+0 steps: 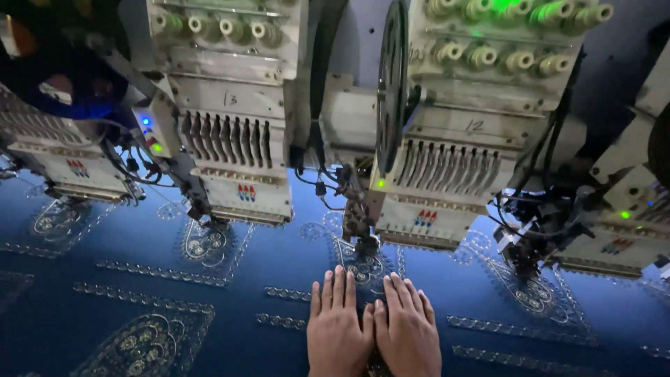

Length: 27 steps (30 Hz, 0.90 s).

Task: Threading and setting up a multi-head industrial embroidery machine using tweezers.

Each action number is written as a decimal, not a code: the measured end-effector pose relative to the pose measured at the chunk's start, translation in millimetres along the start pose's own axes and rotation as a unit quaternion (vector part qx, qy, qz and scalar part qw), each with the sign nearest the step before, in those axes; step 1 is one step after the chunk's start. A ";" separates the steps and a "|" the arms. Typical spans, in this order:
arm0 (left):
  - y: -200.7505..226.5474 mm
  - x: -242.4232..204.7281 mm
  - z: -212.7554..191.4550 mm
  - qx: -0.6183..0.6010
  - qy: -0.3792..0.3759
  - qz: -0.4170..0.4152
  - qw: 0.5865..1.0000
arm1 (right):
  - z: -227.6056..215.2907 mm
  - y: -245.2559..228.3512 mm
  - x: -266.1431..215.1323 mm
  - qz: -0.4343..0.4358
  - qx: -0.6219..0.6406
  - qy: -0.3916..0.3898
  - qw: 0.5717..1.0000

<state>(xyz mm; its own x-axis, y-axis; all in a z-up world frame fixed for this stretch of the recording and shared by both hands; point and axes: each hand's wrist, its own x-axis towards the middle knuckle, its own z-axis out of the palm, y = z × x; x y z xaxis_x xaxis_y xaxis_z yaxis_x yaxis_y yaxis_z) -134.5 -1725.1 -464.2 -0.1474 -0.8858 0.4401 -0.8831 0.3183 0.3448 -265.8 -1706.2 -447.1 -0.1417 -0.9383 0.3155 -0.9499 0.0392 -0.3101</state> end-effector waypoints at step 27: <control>81.6 -34.3 28.4 0.121 0.115 0.056 0.984 | -43.4 65.0 -22.6 0.109 0.220 0.171 0.954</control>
<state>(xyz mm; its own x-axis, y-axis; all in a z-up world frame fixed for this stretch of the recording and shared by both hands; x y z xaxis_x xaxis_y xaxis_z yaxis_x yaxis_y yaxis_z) -214.1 -1678.4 -474.7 -0.1690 -0.7413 0.6495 -0.9513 0.2950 0.0891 -336.4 -1667.5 -435.4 -0.4765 -0.7540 0.4521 -0.6898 0.0017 -0.7240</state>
